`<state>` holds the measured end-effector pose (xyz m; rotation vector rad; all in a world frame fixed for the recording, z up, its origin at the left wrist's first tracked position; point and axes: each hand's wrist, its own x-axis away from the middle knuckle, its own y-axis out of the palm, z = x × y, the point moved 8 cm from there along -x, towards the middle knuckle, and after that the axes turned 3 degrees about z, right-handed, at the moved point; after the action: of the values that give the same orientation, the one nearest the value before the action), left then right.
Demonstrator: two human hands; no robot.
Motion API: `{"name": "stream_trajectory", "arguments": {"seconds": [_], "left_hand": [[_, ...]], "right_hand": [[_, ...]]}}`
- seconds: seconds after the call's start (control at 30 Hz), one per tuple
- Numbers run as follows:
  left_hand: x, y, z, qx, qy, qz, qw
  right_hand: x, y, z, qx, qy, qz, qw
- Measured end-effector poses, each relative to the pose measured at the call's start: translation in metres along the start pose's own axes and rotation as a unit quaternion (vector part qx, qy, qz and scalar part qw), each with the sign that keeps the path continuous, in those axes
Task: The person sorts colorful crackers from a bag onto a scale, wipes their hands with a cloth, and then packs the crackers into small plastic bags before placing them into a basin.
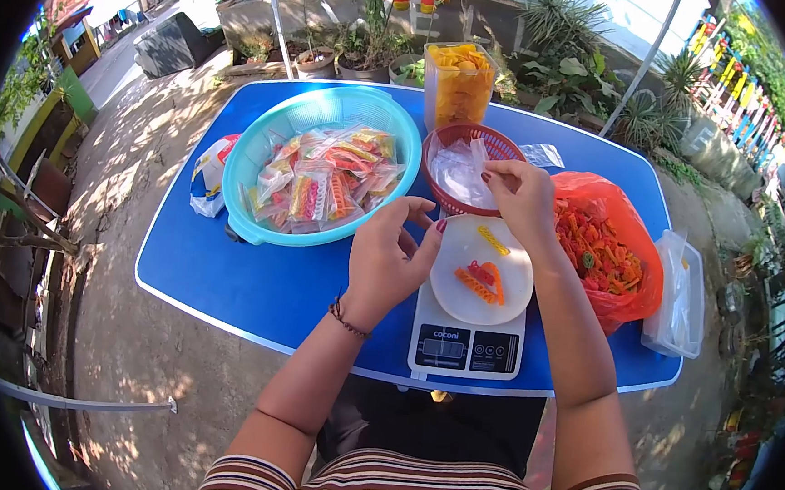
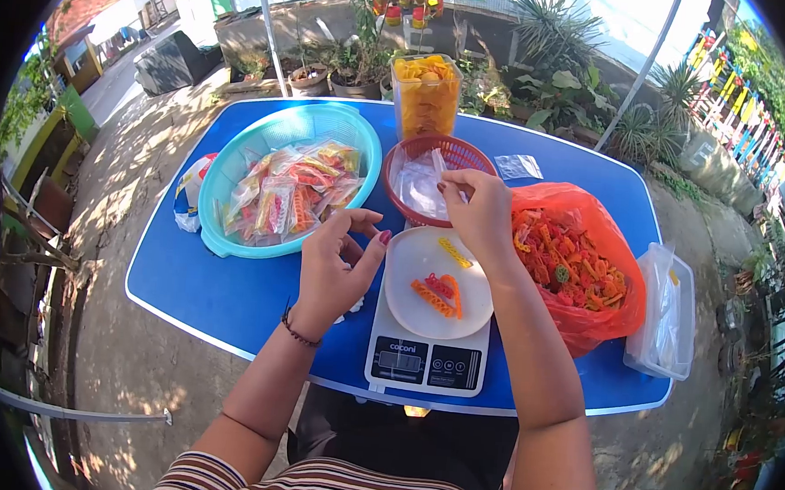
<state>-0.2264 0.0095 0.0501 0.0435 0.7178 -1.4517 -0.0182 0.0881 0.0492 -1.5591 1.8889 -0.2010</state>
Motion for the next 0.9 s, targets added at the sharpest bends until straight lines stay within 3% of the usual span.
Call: {"name": "stream_trajectory", "arguments": {"seconds": [0.07,0.17,0.27,0.37,0.47,0.5,0.6,0.73,0.9], "left_hand": [[-0.007,0.011,-0.015,0.105,-0.086,-0.057,0.989],[-0.015,0.026,-0.016,0.175,-0.12,-0.125,0.969],[-0.023,0.043,-0.023,0.282,-0.147,-0.109,0.942],[-0.023,0.06,-0.028,0.446,-0.266,-0.137,0.843],[-0.024,0.062,-0.034,0.473,-0.206,-0.105,0.85],[-0.023,0.06,-0.036,0.444,-0.171,-0.078,0.876],[-0.018,0.057,-0.041,0.451,-0.159,-0.092,0.873],[-0.016,0.048,-0.045,0.403,-0.11,-0.043,0.907],[-0.013,0.047,-0.041,0.401,-0.11,-0.037,0.909]], "right_hand": [[0.014,-0.016,-0.004,-0.155,0.004,0.052,0.987],[0.037,-0.026,-0.003,-0.294,0.033,0.054,0.954],[0.057,-0.023,0.003,-0.414,0.067,0.032,0.907],[0.077,-0.017,0.003,-0.458,0.073,-0.021,0.886],[0.089,-0.014,0.006,-0.438,0.039,-0.046,0.897],[0.092,-0.014,0.004,-0.431,0.042,-0.04,0.9],[0.1,-0.011,0.015,-0.428,0.05,-0.04,0.901],[0.101,-0.014,0.025,-0.41,0.067,0.008,0.91],[0.1,-0.031,0.04,-0.396,0.094,0.102,0.907]]}}
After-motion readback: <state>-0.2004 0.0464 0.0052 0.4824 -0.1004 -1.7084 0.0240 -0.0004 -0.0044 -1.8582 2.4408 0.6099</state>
